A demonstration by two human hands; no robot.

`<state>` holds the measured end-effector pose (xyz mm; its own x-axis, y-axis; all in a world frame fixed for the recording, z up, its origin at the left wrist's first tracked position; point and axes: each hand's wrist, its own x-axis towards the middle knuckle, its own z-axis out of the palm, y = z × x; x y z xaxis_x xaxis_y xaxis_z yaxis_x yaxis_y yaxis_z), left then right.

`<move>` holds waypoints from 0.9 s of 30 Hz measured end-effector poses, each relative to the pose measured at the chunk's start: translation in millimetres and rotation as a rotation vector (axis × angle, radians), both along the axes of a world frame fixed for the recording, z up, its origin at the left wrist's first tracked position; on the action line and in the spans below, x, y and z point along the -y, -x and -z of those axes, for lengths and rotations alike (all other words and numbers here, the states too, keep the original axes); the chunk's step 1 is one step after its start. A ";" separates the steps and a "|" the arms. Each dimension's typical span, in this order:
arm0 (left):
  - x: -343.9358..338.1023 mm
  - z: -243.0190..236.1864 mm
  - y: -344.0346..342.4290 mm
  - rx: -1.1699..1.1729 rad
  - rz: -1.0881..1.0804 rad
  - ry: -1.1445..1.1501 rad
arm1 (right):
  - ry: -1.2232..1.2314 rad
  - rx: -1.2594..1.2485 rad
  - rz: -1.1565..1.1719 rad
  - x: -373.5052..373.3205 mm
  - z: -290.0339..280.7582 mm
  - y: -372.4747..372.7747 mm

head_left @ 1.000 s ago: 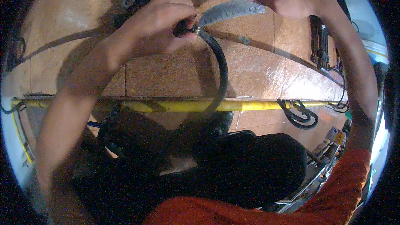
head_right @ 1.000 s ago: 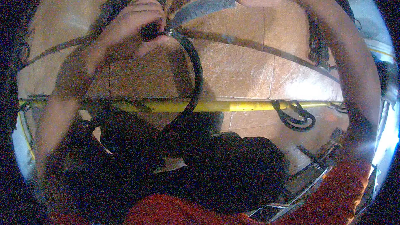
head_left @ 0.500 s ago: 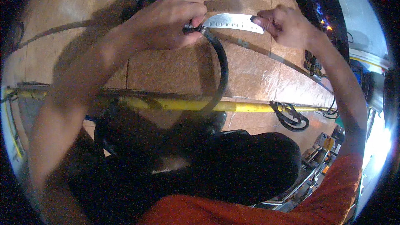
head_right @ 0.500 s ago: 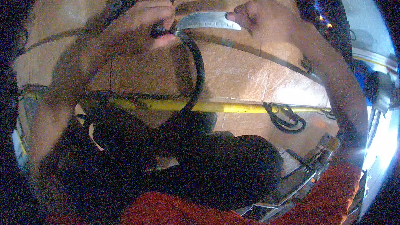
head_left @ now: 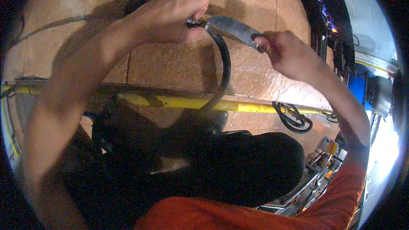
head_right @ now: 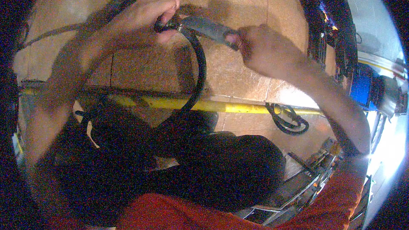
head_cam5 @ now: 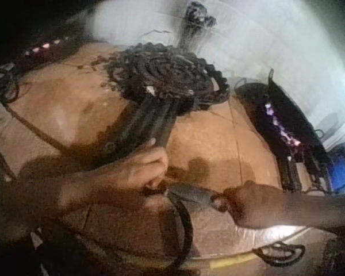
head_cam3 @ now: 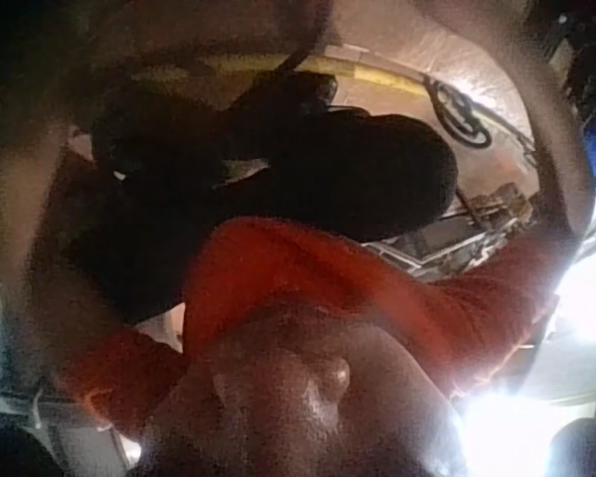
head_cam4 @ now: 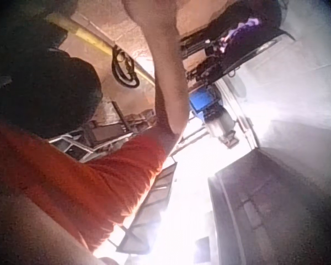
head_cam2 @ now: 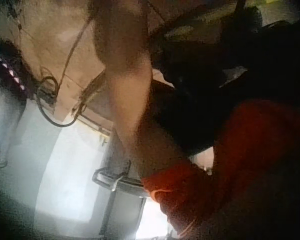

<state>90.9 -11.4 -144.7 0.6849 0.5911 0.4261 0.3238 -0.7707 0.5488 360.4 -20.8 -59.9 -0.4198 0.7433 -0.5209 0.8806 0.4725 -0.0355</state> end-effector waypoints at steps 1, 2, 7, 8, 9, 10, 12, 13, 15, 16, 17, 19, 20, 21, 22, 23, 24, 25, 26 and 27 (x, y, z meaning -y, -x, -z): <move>-3.3 5.3 0.7 0.013 0.005 0.003 | -0.028 0.062 -0.024 -5.1 -4.3 4.6; -8.9 15.5 -0.4 0.028 0.017 0.009 | -0.053 0.126 -0.040 -10.6 -4.0 5.5; -13.9 33.7 -3.8 0.071 -0.088 -0.092 | -0.065 -0.082 -0.122 -19.8 22.2 -17.2; -7.4 25.5 -6.0 0.068 -0.114 -0.048 | -0.078 -0.105 -0.126 -20.5 26.5 -19.8; -2.7 20.2 -8.6 0.065 -0.140 -0.004 | -0.068 -0.130 -0.102 -21.1 29.5 -20.7; -1.8 20.0 -10.7 0.060 -0.167 -0.035 | -0.059 -0.154 -0.077 -21.3 32.6 -20.9; -1.0 19.8 -12.1 0.043 -0.212 -0.095 | -0.049 -0.186 -0.066 -20.6 38.2 -23.3; 0.2 19.0 -13.2 0.035 -0.218 -0.062 | -0.050 -0.190 -0.084 -20.9 39.4 -25.0; 3.9 13.5 -12.5 0.014 -0.241 0.002 | -0.026 -0.170 -0.087 -22.1 39.2 -25.4; 3.1 13.4 -11.4 0.015 -0.222 -0.048 | -0.001 -0.144 -0.067 -22.8 38.4 -25.4; 1.8 14.3 -10.8 0.021 -0.205 -0.100 | 0.022 -0.113 -0.050 -23.7 37.4 -26.4; 0.8 15.1 -10.4 0.027 -0.191 -0.135 | -0.027 -0.130 -0.036 -22.6 37.1 -27.4; 1.3 16.8 -11.3 0.031 -0.193 -0.117 | -0.051 -0.132 -0.029 -22.2 37.4 -28.5; 1.5 18.2 -12.2 0.036 -0.196 -0.099 | -0.044 -0.158 -0.060 -22.2 38.1 -30.1; 1.1 19.6 -12.8 0.045 -0.194 -0.095 | -0.038 -0.184 -0.091 -22.1 39.0 -31.7; 1.7 19.3 -12.3 0.050 -0.194 -0.090 | -0.030 -0.214 -0.125 -21.8 39.6 -32.4; 2.4 18.2 -12.3 0.055 -0.194 -0.086 | -0.045 -0.211 -0.126 -21.8 40.5 -33.0; 3.3 15.9 -12.3 0.036 -0.200 -0.058 | -0.061 -0.207 -0.128 -22.0 41.4 -33.5; 4.3 12.9 -12.8 0.020 -0.204 -0.030 | -0.075 -0.201 -0.128 -22.0 42.2 -34.0; 4.6 11.6 -13.3 0.005 -0.208 -0.002 | -0.062 -0.195 -0.117 -21.6 41.9 -34.1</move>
<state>104.2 -16.1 -156.3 0.5456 0.7190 0.4305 0.4735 -0.6883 0.5496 394.5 0.8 -101.8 -0.5933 0.7117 -0.3761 0.7990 0.5775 -0.1676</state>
